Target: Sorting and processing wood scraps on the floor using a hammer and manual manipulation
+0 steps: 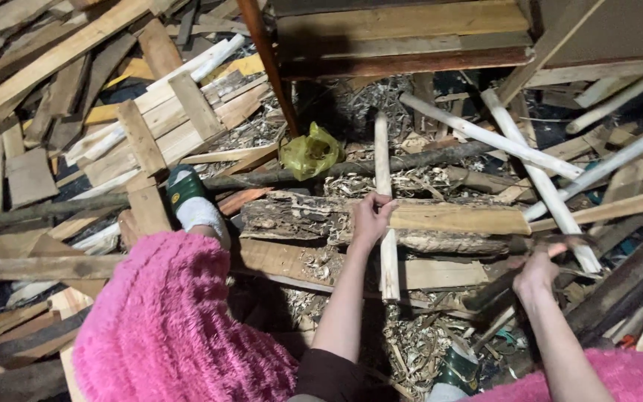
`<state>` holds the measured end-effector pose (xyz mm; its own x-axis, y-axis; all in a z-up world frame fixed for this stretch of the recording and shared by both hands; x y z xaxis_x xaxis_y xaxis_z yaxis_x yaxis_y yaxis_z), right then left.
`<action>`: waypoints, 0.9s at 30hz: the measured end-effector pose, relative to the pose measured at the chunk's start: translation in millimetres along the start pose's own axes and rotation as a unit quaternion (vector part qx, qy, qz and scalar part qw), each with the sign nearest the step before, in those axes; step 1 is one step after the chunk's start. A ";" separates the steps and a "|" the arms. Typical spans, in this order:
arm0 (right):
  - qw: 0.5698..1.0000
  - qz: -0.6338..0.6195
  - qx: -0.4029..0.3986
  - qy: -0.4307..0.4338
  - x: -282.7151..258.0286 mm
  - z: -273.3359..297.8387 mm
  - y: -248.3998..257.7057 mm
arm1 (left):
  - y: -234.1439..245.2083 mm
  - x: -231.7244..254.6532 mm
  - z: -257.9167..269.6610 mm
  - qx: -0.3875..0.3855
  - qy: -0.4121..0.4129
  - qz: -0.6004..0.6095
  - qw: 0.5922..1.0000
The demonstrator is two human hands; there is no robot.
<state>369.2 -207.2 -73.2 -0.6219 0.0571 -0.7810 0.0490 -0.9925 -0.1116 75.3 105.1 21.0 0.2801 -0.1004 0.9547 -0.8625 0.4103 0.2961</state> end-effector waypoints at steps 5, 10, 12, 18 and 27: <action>0.977 0.114 -0.118 0.138 -72.9 93.5 -39.8 | -0.9 -0.6 -1.6 -0.040 0.038 -0.012 0.998; 0.879 0.250 -0.324 0.246 -141.3 271.8 -118.1 | 0.6 -3.8 -4.8 -0.065 0.066 0.012 0.996; 0.796 0.444 -0.300 0.282 -139.7 310.4 -131.2 | -2.9 -7.0 -5.2 -0.068 0.053 -0.014 0.996; 0.702 0.503 -0.294 0.410 -82.0 300.4 -155.0 | -9.1 -41.1 -10.9 0.026 -0.026 0.074 0.997; 0.732 0.476 -0.334 0.354 -76.7 322.2 -178.1 | -9.7 -38.3 -7.1 0.024 -0.032 0.073 0.997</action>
<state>156.3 -69.4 204.6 0.4934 -0.3507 -0.7960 0.7150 -0.3577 0.6007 76.0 111.3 -18.6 0.1245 -0.1006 0.9871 -0.9119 0.3806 0.1538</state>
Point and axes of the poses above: each hand's wrist, its own z-axis away from the middle knuckle, its own y-axis out of the back of the hand, x = y × z, the point moved 8 cm from there along -z, towards the middle knuckle, and after that the axes turned 5 degrees about -z, right-handed, at the moved point
